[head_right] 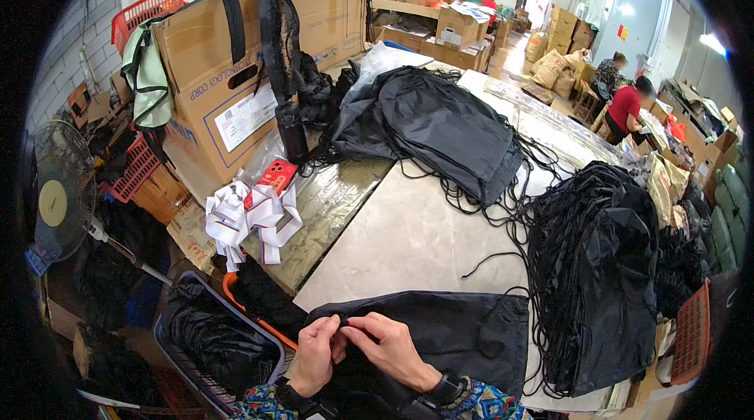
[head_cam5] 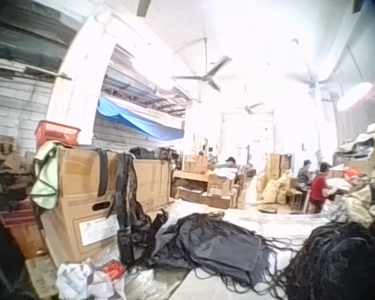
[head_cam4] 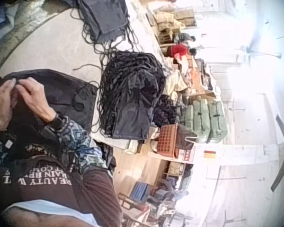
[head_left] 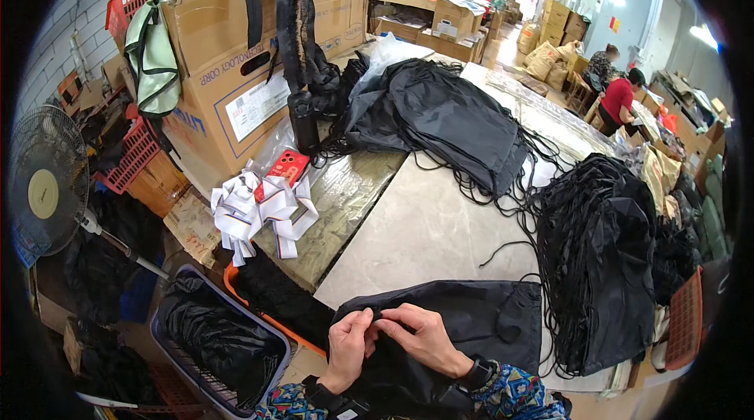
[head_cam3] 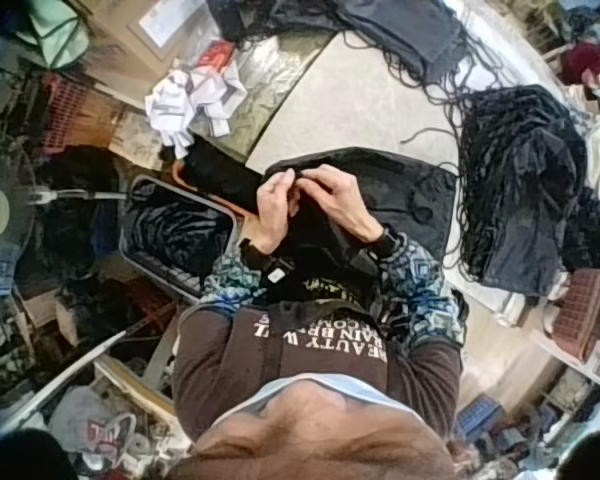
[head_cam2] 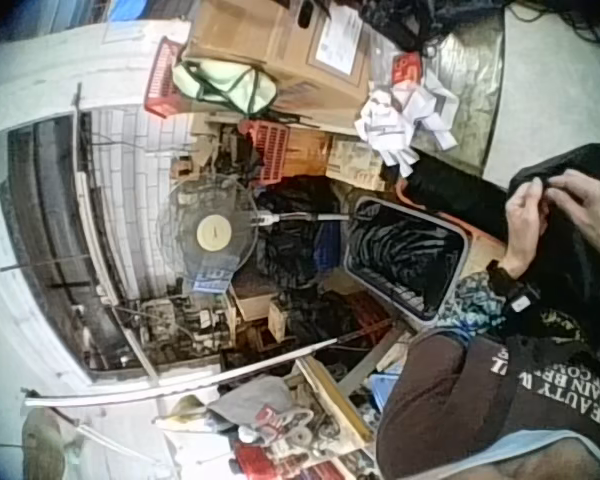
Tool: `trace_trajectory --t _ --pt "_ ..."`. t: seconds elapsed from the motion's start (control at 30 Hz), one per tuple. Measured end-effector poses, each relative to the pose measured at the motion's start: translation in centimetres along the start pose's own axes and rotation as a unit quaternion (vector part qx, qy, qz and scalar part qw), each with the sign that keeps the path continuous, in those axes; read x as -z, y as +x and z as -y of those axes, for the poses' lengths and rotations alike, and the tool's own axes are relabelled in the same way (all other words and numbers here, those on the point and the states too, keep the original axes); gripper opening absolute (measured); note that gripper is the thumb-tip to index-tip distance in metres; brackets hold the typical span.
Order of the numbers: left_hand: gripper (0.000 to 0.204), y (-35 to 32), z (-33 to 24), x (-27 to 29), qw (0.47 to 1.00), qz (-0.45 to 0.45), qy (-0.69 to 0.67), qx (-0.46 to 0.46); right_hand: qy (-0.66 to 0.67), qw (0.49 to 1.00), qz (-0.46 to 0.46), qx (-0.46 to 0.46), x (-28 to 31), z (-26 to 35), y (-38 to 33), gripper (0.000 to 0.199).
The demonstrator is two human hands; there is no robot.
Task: The recorder is organizing, checking, or preparing drawstring bags at a workbench in a fabrication facility.
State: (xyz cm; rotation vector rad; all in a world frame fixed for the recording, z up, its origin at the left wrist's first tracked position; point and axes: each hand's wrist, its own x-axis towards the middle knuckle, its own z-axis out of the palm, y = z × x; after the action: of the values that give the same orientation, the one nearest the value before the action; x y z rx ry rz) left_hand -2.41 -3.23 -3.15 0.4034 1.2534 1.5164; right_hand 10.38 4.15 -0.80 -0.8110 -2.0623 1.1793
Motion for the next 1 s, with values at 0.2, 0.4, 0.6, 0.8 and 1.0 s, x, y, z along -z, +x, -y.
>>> trace_trajectory --t 0.2,0.4,0.6,0.8,1.0 --pt "0.026 0.0 0.1 -0.3 0.996 -0.029 0.027 -0.079 0.031 0.997 -0.027 -0.058 0.2 -0.2 0.0 0.015" --pt "0.028 0.1 0.1 0.1 0.995 -0.044 -0.079 -0.042 0.013 0.999 -0.026 -0.029 0.4 0.2 -0.1 0.014" --pt "0.035 -0.4 -0.3 0.0 0.996 -0.050 -0.078 -0.007 -0.011 0.997 -0.071 0.002 0.6 1.2 0.1 0.013" --pt "0.035 -0.4 -0.1 0.0 0.999 -0.036 -0.023 -0.022 -0.030 0.995 -0.083 0.047 0.3 1.3 0.2 0.012" --pt "0.033 -0.4 0.1 -0.2 0.999 -0.026 0.006 -0.024 -0.022 0.995 -0.056 0.084 -0.3 0.9 -0.1 0.011"
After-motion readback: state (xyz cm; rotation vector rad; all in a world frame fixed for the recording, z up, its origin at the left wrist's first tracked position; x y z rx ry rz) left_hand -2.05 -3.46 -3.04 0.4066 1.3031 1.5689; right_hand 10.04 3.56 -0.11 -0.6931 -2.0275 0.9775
